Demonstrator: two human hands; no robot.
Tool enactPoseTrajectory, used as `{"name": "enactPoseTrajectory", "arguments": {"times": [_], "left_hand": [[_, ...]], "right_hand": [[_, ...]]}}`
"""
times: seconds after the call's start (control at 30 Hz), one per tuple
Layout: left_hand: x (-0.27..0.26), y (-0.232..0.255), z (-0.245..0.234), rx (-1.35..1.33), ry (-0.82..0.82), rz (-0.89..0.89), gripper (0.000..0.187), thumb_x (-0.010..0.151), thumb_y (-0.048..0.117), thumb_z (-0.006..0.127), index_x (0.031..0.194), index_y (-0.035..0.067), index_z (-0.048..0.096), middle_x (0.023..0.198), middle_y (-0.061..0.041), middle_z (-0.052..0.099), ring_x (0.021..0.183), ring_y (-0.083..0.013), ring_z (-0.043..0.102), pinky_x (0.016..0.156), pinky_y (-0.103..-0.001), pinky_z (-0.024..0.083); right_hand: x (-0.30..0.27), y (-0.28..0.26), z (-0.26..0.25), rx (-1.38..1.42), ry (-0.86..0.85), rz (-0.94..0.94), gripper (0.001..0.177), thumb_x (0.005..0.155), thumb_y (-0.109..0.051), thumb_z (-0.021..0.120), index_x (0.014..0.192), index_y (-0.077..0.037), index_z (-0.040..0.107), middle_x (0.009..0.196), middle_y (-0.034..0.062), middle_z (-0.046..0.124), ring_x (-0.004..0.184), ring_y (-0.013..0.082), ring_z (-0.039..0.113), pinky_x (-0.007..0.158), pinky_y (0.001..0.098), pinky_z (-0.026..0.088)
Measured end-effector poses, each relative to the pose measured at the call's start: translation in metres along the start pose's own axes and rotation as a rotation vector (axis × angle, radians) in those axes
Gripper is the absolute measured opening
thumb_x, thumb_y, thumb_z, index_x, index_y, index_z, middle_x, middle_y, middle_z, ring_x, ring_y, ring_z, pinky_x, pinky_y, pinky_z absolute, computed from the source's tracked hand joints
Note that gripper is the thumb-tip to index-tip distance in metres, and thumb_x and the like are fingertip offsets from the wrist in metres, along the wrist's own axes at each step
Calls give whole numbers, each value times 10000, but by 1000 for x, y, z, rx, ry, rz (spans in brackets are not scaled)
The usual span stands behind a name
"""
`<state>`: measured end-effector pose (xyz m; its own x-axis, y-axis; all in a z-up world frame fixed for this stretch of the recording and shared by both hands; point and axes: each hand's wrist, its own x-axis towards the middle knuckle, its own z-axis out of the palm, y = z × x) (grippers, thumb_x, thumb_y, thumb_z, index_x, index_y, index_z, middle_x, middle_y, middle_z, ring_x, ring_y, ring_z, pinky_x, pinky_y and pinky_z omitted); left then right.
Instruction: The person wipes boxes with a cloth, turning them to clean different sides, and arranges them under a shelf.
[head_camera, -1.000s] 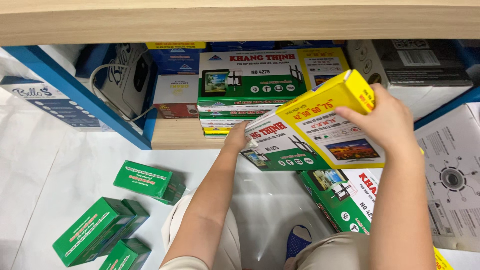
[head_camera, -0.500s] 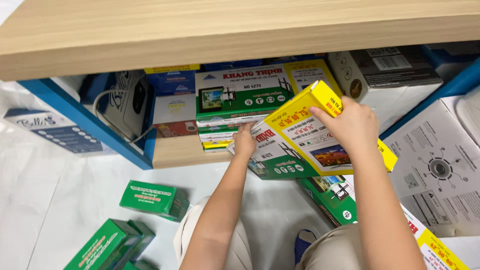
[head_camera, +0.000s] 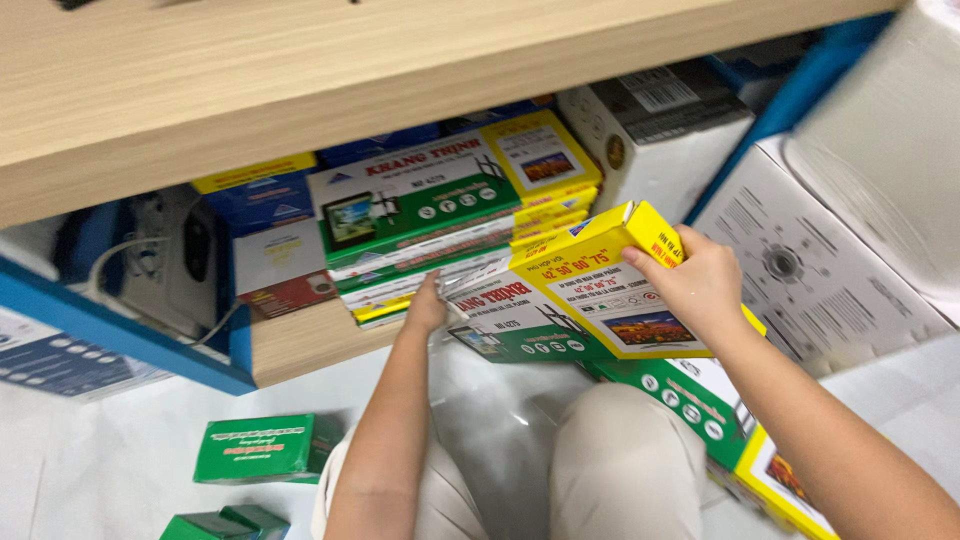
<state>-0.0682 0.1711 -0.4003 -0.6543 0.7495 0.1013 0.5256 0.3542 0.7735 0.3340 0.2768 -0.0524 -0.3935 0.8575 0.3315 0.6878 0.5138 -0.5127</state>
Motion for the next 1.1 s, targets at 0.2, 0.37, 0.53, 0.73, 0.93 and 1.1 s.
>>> {"name": "enactPoseTrajectory", "arguments": {"times": [0.2, 0.37, 0.53, 0.73, 0.93, 1.1], "left_hand": [[1, -13, 16, 23, -87, 10, 659, 778, -74, 591, 1411, 107, 572, 1253, -244, 683, 1167, -401, 652, 985, -433, 516], [-4, -9, 26, -75, -80, -264, 544, 829, 4, 596, 1358, 119, 645, 1190, -204, 745, 1069, -341, 723, 940, -410, 559], [-15, 39, 70, -588, -570, -667, 677, 989, 609, 332, 1466, 188, 563, 1502, -57, 514, 1258, -236, 511, 1040, -429, 343], [-7, 104, 141, -804, -520, -446, 743, 1002, 603, 435, 1475, 39, 534, 1505, -107, 563, 1331, -209, 544, 1114, -344, 389], [-10, 126, 172, -647, -487, -173, 564, 997, 382, 593, 1363, -44, 636, 1331, -148, 696, 1212, -229, 634, 1032, -320, 464], [-13, 121, 207, -612, -540, -117, 510, 966, 287, 661, 1365, -21, 581, 1299, -134, 689, 1194, -199, 649, 1010, -305, 479]], "right_hand": [[-33, 57, -46, 270, 53, 41, 375, 826, -299, 863, 1043, -13, 755, 880, 99, 751, 744, 136, 674, 673, 315, 535], [-61, 125, -116, 272, 112, 346, 271, 955, -202, 798, 1143, -12, 754, 982, 89, 741, 788, 148, 643, 686, 324, 520], [-99, 217, -147, 665, 269, 369, 444, 1086, -248, 614, 1488, -64, 569, 1324, 90, 672, 1121, 191, 682, 970, 375, 544], [-150, 355, -143, 691, 444, 459, 426, 1156, -305, 597, 1483, -33, 568, 1360, 110, 651, 1199, 221, 653, 999, 395, 524], [-195, 471, -91, 687, 566, 752, 467, 1151, -422, 698, 1230, 35, 651, 1186, 117, 701, 1002, 186, 671, 876, 338, 541], [-214, 487, -36, 683, 589, 933, 568, 1081, -489, 717, 1180, 67, 649, 1131, 150, 701, 942, 201, 665, 800, 347, 551]]}}
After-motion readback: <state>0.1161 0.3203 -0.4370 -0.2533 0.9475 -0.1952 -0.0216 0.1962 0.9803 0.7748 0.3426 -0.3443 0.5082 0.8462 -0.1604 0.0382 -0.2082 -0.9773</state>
